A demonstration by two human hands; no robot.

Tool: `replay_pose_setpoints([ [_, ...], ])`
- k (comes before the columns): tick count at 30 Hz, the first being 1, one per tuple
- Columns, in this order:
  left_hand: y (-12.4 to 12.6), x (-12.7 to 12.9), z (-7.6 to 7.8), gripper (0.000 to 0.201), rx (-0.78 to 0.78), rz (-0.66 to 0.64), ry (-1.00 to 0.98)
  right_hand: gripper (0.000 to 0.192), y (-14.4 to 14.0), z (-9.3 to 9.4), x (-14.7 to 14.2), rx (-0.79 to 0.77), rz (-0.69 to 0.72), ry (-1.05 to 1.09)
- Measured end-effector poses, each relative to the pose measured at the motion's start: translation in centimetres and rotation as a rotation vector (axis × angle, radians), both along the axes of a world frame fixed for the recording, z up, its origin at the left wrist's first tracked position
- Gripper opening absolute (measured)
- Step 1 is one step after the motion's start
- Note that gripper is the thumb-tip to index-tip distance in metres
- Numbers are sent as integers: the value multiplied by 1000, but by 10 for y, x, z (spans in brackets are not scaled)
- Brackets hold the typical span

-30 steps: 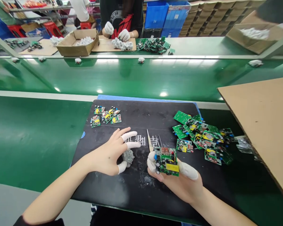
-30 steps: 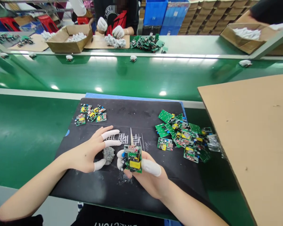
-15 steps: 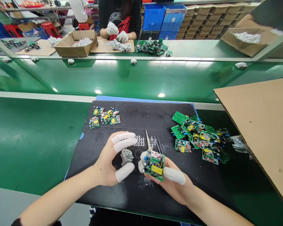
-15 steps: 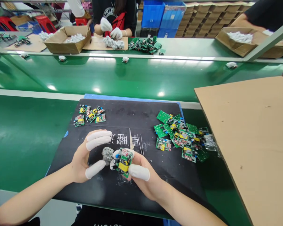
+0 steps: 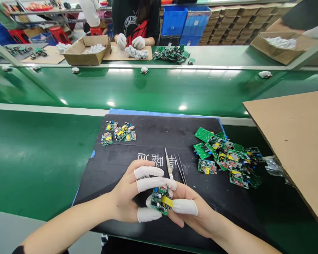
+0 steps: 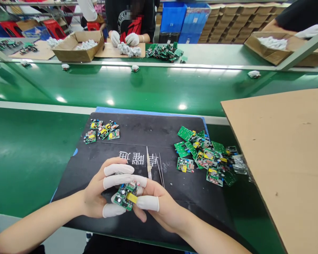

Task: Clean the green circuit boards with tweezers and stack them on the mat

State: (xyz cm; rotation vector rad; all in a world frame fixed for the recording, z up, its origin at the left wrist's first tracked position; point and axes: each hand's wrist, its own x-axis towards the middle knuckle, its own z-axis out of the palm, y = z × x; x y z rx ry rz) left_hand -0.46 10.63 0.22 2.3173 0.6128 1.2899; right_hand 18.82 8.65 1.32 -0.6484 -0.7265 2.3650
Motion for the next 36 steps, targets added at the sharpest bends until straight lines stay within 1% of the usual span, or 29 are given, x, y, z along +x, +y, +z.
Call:
replay_pose_setpoints([
  [3,-1,-1,-1,47,-44,-11,2,26,-2,-2,-2,46,-39,-73],
  [6,-2,-4,-1,44,-135,-22,0,26,-3,-6,-2,168,-127,-242],
  [7,-1,-6,0,43,-162,6,16,26,-2,-7,-2,227,-178,-329],
  [9,5,-11,2,39,-202,141,84,28,1,-9,2,372,-292,-520],
  [11,14,-17,4,34,-226,338,166,28,8,-10,10,579,-396,-724],
  [12,20,-21,5,32,-230,432,201,26,13,-10,15,714,-439,-834],
  [14,33,-29,4,25,-217,579,269,24,23,-10,25,1051,-518,-1081],
  [16,44,-38,0,24,-201,698,362,26,35,-10,36,1371,-600,-1364],
  [17,48,-41,-3,25,-198,761,417,28,41,-11,42,1472,-626,-1518],
  [18,51,-44,-5,29,-200,825,469,31,47,-13,47,1517,-644,-1674],
  [19,53,-46,-7,33,-208,887,512,35,52,-15,51,1511,-649,-1820],
  [21,54,-49,-11,43,-241,979,565,44,60,-18,59,1420,-619,-2037],
  [24,52,-46,-11,54,-268,1019,537,51,69,-23,66,1316,-548,-2180],
  [27,46,-40,-9,52,-212,969,448,52,76,-24,66,1257,-491,-2240],
  [30,40,-33,-8,46,-166,869,384,50,82,-23,63,1198,-424,-2260],
  [32,37,-30,-7,42,-148,801,355,50,85,-23,63,1168,-411,-2283],
  [34,34,-28,-6,40,-127,747,333,45,86,-24,64,1185,-428,-2306],
  [36,31,-27,-4,38,-112,710,309,36,86,-25,66,1269,-459,-2298],
])
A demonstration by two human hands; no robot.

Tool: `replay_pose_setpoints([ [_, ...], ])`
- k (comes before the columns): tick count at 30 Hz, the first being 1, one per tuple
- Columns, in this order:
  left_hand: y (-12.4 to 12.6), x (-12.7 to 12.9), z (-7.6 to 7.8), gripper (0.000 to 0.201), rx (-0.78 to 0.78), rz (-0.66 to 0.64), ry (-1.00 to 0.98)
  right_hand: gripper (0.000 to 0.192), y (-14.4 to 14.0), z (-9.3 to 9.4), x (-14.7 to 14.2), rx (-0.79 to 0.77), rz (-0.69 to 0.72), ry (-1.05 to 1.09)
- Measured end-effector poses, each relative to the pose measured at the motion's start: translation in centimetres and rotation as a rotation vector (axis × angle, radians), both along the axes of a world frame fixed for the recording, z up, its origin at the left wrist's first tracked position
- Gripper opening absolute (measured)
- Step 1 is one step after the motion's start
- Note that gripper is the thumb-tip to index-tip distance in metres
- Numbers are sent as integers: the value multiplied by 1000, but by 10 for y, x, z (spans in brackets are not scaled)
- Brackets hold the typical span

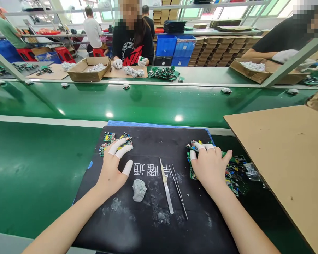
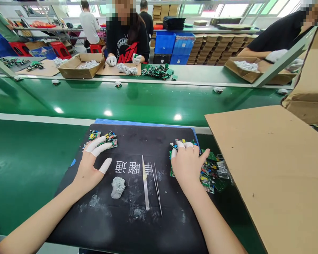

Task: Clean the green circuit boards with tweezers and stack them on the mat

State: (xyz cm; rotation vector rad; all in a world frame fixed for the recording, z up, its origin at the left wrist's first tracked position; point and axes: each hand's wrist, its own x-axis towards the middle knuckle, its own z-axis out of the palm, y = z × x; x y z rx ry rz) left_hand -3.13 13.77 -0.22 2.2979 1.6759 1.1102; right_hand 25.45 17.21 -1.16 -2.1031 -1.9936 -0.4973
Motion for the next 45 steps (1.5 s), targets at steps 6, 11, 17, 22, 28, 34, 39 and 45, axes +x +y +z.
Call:
replay_pose_setpoints([
  [6,-17,8,1,35,32,-188,-124,23,-9,7,0,253,383,181],
  [11,-36,20,-6,49,-167,-418,-387,35,-49,13,-23,257,831,506],
  [17,-42,24,-2,65,-200,-669,-406,23,-85,-3,-39,-172,927,745],
  [22,-47,27,0,63,-168,-697,-450,26,-86,-7,-37,-214,1009,896],
  [28,-54,27,-7,58,-189,-597,-543,29,-99,9,-51,-179,926,1203],
  [34,-51,22,-10,63,-108,-637,-433,49,-98,16,-59,-750,608,1634],
  [39,-58,25,-12,60,-221,-558,-421,59,-89,28,-69,-1082,554,1994],
  [45,-58,30,-11,71,-80,-631,-376,54,-90,33,-72,-1175,561,2012],
])
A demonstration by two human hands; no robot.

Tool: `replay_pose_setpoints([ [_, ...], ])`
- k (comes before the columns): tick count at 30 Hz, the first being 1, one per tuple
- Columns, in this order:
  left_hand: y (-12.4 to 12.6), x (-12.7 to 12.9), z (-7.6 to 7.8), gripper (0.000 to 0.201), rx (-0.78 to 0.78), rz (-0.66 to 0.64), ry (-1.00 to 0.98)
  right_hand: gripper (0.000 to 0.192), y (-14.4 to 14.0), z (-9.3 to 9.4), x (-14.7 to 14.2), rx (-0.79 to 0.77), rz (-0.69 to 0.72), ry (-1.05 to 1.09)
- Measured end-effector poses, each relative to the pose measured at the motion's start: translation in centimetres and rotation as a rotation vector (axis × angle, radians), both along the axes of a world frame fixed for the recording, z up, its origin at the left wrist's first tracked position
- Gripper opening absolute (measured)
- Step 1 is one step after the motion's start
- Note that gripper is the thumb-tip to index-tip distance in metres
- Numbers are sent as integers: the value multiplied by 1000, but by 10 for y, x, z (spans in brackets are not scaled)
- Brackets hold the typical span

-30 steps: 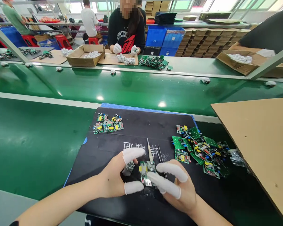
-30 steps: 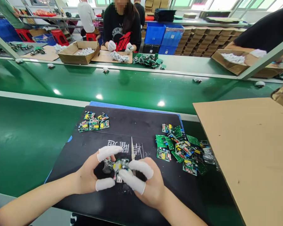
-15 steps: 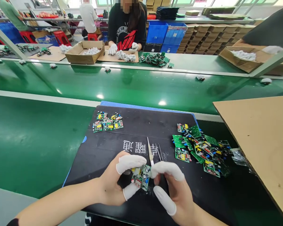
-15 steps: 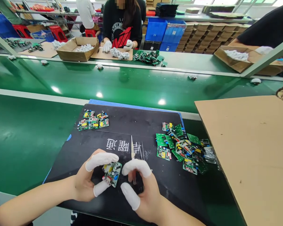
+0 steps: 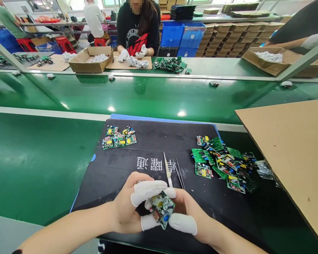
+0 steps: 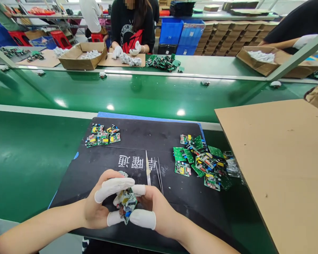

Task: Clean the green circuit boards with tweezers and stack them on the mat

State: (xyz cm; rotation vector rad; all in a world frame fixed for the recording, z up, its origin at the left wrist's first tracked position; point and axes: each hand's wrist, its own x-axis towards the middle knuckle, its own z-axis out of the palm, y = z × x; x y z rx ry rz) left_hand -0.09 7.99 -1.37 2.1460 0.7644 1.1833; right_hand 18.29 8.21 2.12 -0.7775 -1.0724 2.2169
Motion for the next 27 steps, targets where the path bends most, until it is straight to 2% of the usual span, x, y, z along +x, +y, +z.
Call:
replay_pose_setpoints([
  [2,5,0,4,73,71,-43,-11,53,-1,-1,2,32,-16,-11],
  [4,9,0,10,66,131,-76,-13,54,-2,-2,3,56,-38,-22],
  [7,13,1,16,52,161,-69,-17,54,-2,-4,3,84,-29,-45],
  [10,13,2,18,49,170,-64,-16,55,-2,-9,4,102,-5,-66],
  [15,12,3,13,54,203,-61,-39,58,-3,-16,6,127,8,-66],
  [21,9,3,8,43,211,34,-36,52,-1,-13,1,126,-29,-80],
  [27,5,5,-4,51,182,56,-34,54,-1,-16,-1,95,-46,-75],
])
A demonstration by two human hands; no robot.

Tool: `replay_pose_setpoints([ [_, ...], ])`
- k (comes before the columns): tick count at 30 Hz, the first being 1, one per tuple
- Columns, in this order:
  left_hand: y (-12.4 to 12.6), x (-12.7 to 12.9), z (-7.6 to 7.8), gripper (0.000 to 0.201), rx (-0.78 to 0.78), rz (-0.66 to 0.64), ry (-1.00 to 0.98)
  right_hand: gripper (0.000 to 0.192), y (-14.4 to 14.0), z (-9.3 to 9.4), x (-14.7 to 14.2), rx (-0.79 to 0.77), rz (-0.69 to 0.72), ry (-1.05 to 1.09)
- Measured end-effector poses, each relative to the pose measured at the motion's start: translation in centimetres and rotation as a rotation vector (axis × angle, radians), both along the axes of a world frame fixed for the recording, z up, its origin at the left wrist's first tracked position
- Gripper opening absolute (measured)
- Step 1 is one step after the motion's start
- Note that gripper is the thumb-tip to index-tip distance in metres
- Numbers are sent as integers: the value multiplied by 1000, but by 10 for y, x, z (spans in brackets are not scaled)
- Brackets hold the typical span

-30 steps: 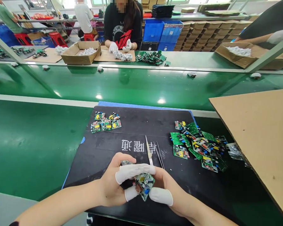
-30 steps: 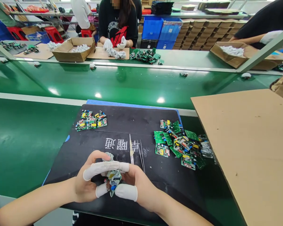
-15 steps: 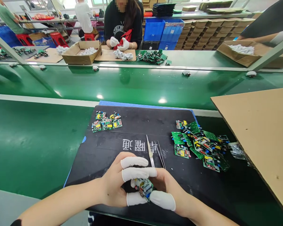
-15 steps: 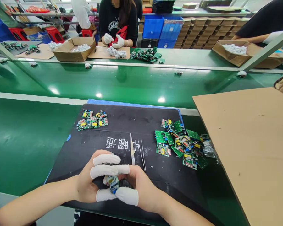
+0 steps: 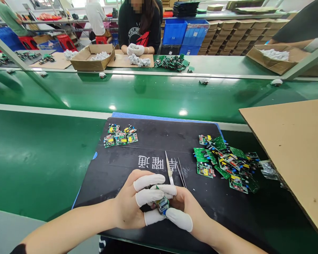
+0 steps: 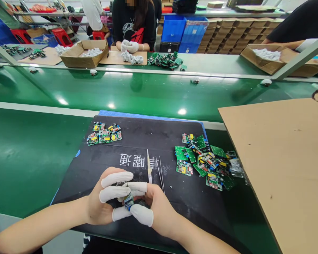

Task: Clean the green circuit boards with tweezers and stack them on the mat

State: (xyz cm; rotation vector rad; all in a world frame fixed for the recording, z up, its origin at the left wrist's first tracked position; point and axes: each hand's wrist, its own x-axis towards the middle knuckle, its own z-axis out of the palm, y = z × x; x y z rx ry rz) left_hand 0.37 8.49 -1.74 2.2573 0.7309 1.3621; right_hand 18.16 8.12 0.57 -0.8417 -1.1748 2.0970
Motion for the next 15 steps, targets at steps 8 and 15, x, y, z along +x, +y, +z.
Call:
replay_pose_setpoints([
  [8,-4,-3,7,46,-231,-45,14,53,1,-2,0,-83,-27,20],
  [15,0,-4,10,50,-401,-129,-92,46,-1,7,0,-152,-94,86],
])
